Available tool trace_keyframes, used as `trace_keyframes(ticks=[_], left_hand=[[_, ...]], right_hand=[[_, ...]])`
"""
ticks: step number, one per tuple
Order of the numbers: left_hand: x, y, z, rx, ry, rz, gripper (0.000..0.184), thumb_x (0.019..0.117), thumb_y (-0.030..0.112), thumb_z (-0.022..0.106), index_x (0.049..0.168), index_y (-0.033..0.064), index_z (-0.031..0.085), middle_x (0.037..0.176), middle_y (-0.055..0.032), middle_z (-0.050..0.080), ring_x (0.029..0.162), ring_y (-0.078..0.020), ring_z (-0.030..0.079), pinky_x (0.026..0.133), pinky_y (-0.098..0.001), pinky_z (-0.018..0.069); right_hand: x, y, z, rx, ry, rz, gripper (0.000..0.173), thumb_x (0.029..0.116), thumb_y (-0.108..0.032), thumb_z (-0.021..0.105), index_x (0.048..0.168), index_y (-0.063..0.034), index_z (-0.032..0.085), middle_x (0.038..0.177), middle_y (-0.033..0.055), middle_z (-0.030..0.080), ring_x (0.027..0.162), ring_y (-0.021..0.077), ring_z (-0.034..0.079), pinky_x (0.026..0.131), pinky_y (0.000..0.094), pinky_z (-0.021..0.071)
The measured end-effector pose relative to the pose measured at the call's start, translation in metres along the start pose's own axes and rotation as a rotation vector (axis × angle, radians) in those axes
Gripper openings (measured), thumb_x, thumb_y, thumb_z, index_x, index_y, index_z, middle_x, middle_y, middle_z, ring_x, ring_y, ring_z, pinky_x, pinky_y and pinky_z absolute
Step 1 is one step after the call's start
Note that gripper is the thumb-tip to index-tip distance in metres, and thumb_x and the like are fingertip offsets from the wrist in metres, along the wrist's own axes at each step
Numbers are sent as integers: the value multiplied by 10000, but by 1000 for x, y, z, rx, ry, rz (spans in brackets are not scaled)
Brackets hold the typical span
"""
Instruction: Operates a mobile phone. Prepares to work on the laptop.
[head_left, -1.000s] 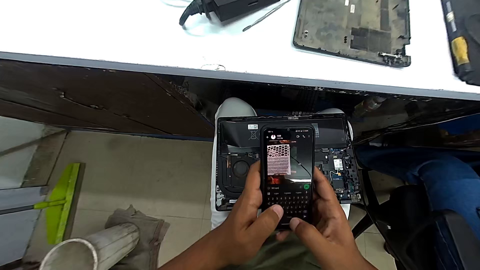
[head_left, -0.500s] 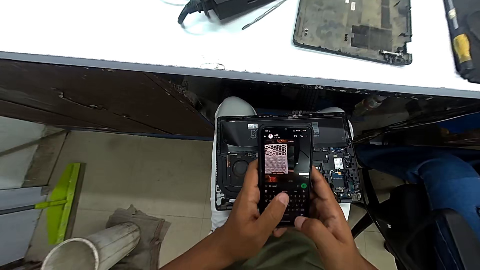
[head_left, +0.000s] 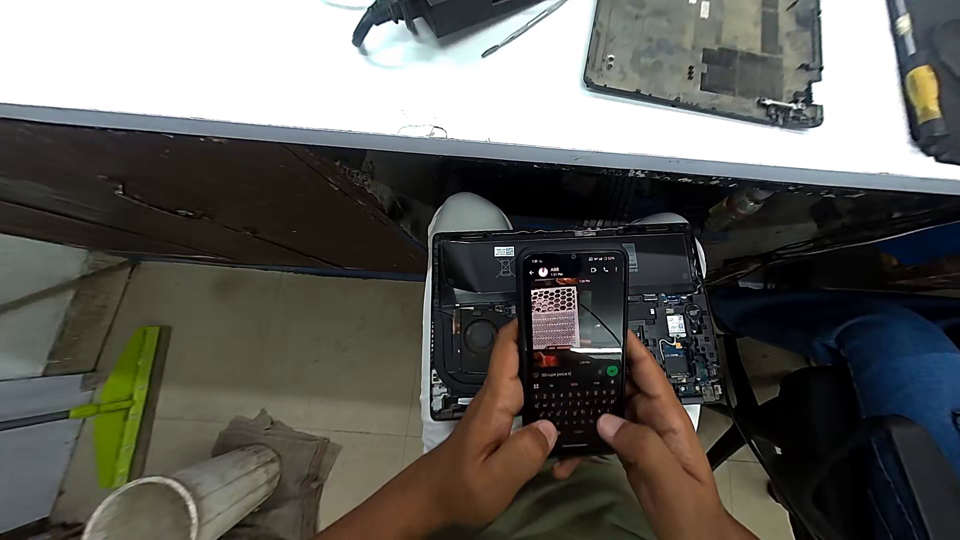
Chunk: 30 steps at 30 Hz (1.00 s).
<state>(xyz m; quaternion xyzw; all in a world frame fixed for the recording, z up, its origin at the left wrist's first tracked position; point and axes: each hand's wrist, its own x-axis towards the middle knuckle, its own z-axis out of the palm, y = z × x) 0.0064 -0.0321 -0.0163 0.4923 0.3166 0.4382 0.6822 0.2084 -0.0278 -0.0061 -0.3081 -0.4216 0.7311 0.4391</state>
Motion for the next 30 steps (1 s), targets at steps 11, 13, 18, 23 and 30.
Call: trace_keyframes(ticks=[11, 13, 18, 23, 30], left_hand=[[0, 0, 0, 17, 10, -7, 762, 953, 139, 508, 1588, 250, 101, 1361, -100, 567, 1139, -240, 653, 871, -393, 612], [-1, 1, 1, 33, 21, -15, 777, 944, 137, 515, 1589, 240, 93, 1367, -99, 568, 1173, -244, 641, 918, -405, 598], [0, 0, 1, 22, 23, 3, 771, 944, 120, 531, 1583, 232, 114, 1357, -103, 570, 1161, -246, 645, 916, -408, 598], [0, 1, 2, 4, 26, -13, 764, 953, 113, 546, 1577, 255, 129, 1320, -103, 588, 1074, -237, 677, 806, -374, 627], [2, 2, 3, 13, 44, -22, 733, 976, 58, 501, 1579, 246, 130, 1291, -114, 604, 1048, -240, 688, 802, -373, 629]], right_hand=[[0, -2, 1, -28, 2, 9, 744, 959, 21, 481, 1618, -159, 188, 1325, 194, 582, 1064, 332, 697, 687, 464, 662], [-1, -3, 4, -58, 24, 20, 838, 906, 81, 546, 1619, -159, 177, 1317, 199, 583, 1034, 342, 707, 685, 460, 666], [-1, -2, 3, -62, 15, 15, 863, 889, 76, 553, 1622, -152, 158, 1316, 198, 581, 1032, 330, 707, 694, 445, 664], [0, -1, -1, 3, -25, 6, 757, 936, 19, 442, 1622, -148, 170, 1349, 194, 560, 1101, 332, 680, 706, 477, 656], [1, -1, -2, 23, -34, -1, 706, 959, 5, 371, 1623, -145, 181, 1339, 199, 561, 1096, 323, 677, 711, 469, 651]])
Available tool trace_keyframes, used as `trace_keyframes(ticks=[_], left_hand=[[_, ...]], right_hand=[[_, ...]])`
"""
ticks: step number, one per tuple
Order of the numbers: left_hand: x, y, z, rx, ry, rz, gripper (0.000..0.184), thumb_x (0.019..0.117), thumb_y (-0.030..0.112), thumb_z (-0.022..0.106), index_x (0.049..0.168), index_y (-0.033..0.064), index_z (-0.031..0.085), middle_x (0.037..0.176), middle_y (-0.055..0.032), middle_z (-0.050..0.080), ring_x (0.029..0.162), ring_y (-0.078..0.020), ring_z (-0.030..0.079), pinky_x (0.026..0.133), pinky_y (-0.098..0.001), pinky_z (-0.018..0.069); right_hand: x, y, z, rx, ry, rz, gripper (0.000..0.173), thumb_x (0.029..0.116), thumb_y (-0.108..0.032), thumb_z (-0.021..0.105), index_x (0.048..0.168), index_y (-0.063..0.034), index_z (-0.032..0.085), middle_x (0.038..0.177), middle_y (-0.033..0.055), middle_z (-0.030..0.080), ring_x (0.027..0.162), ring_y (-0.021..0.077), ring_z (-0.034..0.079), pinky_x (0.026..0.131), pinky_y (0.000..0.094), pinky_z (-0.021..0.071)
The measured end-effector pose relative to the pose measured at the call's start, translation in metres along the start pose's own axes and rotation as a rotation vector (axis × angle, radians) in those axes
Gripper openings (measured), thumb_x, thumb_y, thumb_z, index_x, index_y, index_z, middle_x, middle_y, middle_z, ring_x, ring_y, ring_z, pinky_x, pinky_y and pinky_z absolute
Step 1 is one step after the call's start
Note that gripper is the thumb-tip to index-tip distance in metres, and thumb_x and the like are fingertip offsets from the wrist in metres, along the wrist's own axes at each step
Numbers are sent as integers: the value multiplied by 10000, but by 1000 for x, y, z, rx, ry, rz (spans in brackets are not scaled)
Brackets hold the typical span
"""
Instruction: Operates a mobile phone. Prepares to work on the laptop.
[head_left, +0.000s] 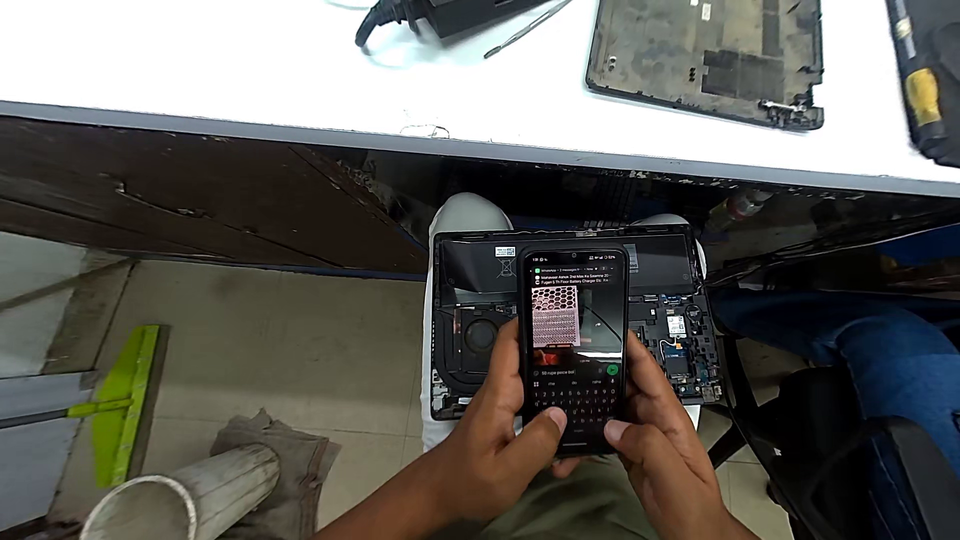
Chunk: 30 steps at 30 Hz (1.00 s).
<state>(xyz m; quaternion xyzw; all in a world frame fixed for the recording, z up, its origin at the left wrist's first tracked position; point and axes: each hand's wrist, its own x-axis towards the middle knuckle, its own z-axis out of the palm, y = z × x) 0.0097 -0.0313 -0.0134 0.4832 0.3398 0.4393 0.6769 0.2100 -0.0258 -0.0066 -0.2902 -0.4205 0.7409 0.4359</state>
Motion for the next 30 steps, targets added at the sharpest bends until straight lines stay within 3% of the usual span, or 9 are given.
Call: trace_keyframes(ticks=[5, 11, 15, 19, 23, 28, 30], left_hand=[[0, -2, -3, -19, -30, 16, 762, 956, 115, 536, 1576, 246, 115, 1318, -115, 587, 1089, -252, 673, 835, -399, 625], [1, -3, -1, -25, -40, 26, 751, 959, 118, 535, 1570, 260, 121, 1289, -125, 598, 977, -258, 698, 699, -371, 638], [2, -5, 0, 52, -57, 65, 763, 964, 156, 544, 1579, 240, 102, 1331, -100, 579, 1063, -234, 677, 785, -375, 634], [1, -7, 1, 48, -61, 74, 766, 963, 157, 551, 1578, 234, 101, 1327, -109, 576, 1030, -242, 683, 756, -381, 638], [1, -7, 1, 48, -56, 66, 770, 956, 150, 544, 1577, 232, 95, 1339, -110, 576, 1093, -248, 670, 817, -397, 630], [1, -7, 2, 107, -44, 76, 765, 955, 195, 558, 1574, 213, 108, 1354, -94, 573, 1142, -240, 653, 886, -409, 617], [1, -8, 1, 97, -49, 71, 762, 961, 187, 553, 1574, 215, 102, 1347, -98, 575, 1125, -244, 660, 872, -407, 621]], right_hand=[[1, 0, 4, -9, 56, 2, 582, 1066, -53, 409, 1612, -140, 225, 1295, 212, 583, 1036, 333, 701, 687, 459, 661], [2, 1, 1, 44, 70, 13, 523, 1062, -150, 416, 1570, -149, 295, 1297, 183, 587, 1074, 308, 688, 693, 451, 653], [2, 1, 1, 57, 113, 20, 420, 1088, -250, 419, 1486, -120, 385, 1268, 184, 599, 1062, 299, 696, 666, 436, 654], [2, 2, 1, 58, 119, 7, 403, 1098, -248, 410, 1474, -105, 396, 1250, 191, 603, 1043, 296, 700, 661, 427, 653], [2, 1, 0, 67, 111, 19, 442, 1095, -245, 407, 1515, -111, 371, 1282, 192, 597, 1065, 303, 695, 662, 432, 653], [4, 2, 4, 13, 165, 9, 377, 1123, -225, 360, 1471, -95, 422, 1230, 204, 619, 995, 298, 716, 609, 401, 652], [3, 3, 2, 35, 159, 16, 391, 1119, -241, 367, 1479, -95, 417, 1242, 207, 612, 1008, 302, 711, 618, 407, 651]])
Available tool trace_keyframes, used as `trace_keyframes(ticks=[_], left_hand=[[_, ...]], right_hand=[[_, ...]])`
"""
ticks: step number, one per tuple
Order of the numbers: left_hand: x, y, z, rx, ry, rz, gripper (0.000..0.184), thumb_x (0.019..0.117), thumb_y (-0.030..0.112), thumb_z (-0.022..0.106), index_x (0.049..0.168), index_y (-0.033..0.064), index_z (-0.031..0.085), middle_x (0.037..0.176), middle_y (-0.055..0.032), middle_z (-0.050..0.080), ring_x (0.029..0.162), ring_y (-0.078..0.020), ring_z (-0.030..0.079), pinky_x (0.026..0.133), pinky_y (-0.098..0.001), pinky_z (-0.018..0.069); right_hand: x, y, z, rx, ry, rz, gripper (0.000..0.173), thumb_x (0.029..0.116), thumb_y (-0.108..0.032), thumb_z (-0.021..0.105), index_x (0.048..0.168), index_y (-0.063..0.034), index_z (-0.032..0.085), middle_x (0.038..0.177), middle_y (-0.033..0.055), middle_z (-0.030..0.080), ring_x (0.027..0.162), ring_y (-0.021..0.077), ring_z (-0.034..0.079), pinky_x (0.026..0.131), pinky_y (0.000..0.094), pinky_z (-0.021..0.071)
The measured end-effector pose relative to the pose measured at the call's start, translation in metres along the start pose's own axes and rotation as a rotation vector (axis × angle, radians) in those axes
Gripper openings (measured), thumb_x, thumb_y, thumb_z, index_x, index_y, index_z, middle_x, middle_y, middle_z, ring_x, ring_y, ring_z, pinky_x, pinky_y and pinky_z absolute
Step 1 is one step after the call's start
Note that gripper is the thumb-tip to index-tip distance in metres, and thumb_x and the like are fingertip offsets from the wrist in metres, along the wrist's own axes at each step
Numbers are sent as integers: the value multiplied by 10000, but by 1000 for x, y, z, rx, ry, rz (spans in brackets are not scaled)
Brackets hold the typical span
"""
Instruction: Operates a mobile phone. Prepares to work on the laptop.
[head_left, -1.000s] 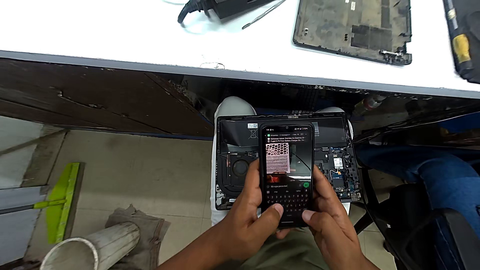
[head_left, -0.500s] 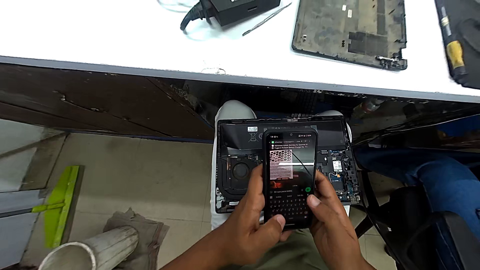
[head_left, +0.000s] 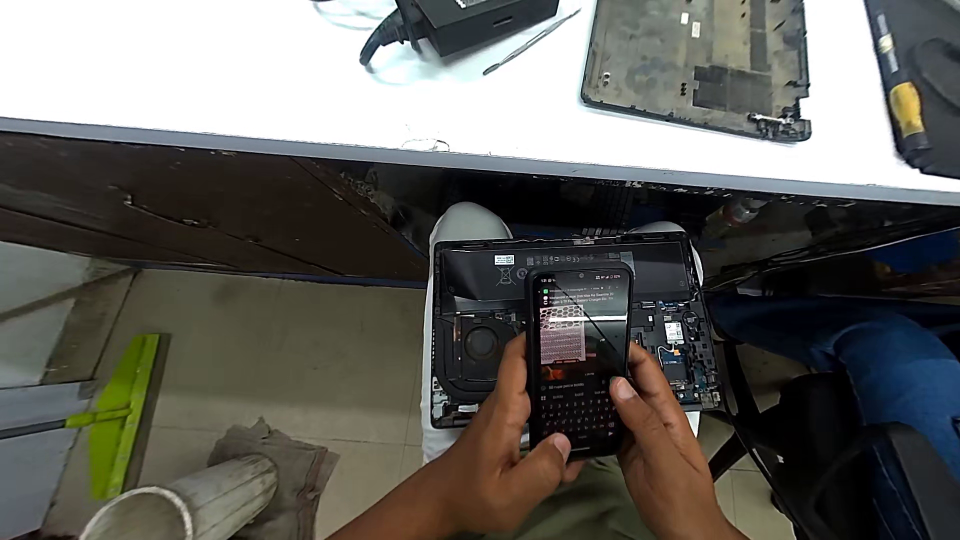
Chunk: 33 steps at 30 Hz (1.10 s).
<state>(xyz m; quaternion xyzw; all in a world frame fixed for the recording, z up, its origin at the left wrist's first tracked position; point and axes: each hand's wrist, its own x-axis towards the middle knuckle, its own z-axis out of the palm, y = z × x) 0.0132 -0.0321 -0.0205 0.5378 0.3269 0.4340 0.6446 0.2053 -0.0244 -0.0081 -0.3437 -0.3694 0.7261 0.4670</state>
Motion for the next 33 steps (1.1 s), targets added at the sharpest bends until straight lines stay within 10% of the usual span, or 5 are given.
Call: trace_keyframes(ticks=[33], left_hand=[[-3, -3, -2, -78, 14, -36, 770, 959, 156, 535, 1584, 225, 90, 1358, -115, 569, 1153, -257, 649, 883, -423, 611]], right_hand=[[-3, 2, -4, 12, -69, 17, 569, 1004, -54, 383, 1565, -87, 297, 1290, 206, 596, 1066, 325, 691, 669, 467, 649]])
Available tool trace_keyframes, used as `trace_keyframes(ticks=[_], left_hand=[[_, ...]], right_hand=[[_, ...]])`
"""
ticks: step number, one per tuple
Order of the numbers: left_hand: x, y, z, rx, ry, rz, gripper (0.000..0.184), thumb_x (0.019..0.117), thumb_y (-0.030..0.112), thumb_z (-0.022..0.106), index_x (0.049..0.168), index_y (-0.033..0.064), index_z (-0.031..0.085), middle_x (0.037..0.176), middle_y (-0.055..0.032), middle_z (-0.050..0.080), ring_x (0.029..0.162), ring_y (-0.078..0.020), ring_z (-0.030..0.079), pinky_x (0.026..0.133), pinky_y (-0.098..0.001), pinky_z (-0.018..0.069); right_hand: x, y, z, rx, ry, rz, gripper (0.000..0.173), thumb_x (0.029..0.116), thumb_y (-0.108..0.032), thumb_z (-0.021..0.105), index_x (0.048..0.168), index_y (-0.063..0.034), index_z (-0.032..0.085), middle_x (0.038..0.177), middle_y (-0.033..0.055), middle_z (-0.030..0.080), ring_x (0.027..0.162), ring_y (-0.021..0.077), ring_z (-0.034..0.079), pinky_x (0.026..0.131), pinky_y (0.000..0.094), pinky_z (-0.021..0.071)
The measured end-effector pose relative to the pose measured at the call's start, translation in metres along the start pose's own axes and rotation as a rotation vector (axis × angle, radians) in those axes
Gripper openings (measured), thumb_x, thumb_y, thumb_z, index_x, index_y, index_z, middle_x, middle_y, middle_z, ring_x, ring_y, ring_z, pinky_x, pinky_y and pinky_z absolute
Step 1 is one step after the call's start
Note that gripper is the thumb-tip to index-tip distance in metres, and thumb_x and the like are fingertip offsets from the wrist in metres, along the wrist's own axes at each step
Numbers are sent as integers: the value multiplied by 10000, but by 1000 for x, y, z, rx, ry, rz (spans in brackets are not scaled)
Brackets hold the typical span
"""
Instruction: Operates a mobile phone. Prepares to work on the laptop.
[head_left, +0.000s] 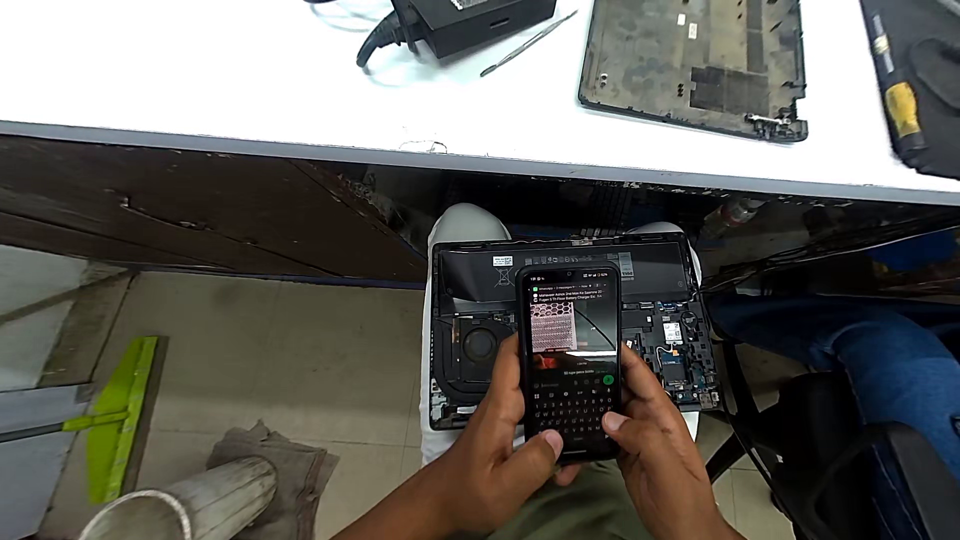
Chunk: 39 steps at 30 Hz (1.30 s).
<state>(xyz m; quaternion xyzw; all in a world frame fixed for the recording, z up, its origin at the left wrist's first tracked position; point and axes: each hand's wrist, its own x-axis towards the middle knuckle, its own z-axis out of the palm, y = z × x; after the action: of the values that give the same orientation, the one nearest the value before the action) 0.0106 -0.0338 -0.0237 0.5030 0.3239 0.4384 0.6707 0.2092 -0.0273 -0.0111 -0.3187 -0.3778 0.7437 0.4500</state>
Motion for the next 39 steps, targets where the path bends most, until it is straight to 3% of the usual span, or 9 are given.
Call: trace_keyframes(ticks=[9, 15, 20, 25, 29, 35, 39], left_hand=[[-1, 0, -2, -11, -4, 2, 774, 937, 106, 504, 1590, 227, 106, 1378, -126, 556, 1179, -276, 634, 919, -446, 596], [-1, 0, -2, -6, -6, 15, 786, 935, 104, 504, 1595, 222, 92, 1385, -122, 550, 1203, -274, 621, 951, -449, 582], [-1, 2, -2, -2, 10, 0, 793, 932, 123, 517, 1594, 227, 93, 1387, -114, 556, 1212, -266, 621, 968, -445, 575], [1, 3, 0, -11, 18, 14, 728, 973, 130, 517, 1582, 218, 128, 1355, -118, 570, 1172, -258, 638, 935, -424, 590], [4, 5, 3, -21, 64, 1, 636, 1027, 98, 473, 1573, 209, 166, 1296, -129, 597, 1084, -247, 674, 855, -386, 616], [3, 2, 1, -21, 9, 13, 699, 1011, 166, 527, 1578, 217, 122, 1331, -128, 579, 1110, -261, 665, 858, -404, 620], [3, 1, 2, -9, -4, 30, 725, 1006, 195, 541, 1584, 238, 105, 1339, -121, 575, 1080, -257, 672, 812, -401, 629]], right_hand=[[0, -3, 0, -29, -32, 4, 663, 955, 18, 396, 1592, -83, 241, 1300, 213, 592, 1069, 341, 691, 662, 484, 653], [-1, -3, 4, -59, 7, 10, 583, 1035, 4, 445, 1581, -77, 260, 1259, 222, 611, 1014, 350, 711, 652, 473, 661], [-1, -6, 5, -90, -17, 4, 751, 928, 103, 480, 1603, -80, 205, 1291, 206, 606, 1042, 336, 709, 683, 468, 665], [0, -3, 1, -70, -37, -4, 643, 996, 40, 406, 1600, -83, 224, 1278, 214, 602, 1038, 342, 704, 683, 483, 661], [1, -2, -1, -46, -63, -19, 646, 989, -20, 427, 1598, -84, 225, 1302, 213, 585, 1073, 338, 689, 703, 487, 655], [3, -2, 1, 6, 2, -8, 461, 1099, -266, 426, 1529, -115, 362, 1270, 214, 603, 1029, 339, 703, 663, 463, 655], [5, -4, 3, -1, 38, -10, 389, 1115, -259, 387, 1466, -97, 425, 1218, 221, 618, 991, 330, 712, 631, 441, 652]])
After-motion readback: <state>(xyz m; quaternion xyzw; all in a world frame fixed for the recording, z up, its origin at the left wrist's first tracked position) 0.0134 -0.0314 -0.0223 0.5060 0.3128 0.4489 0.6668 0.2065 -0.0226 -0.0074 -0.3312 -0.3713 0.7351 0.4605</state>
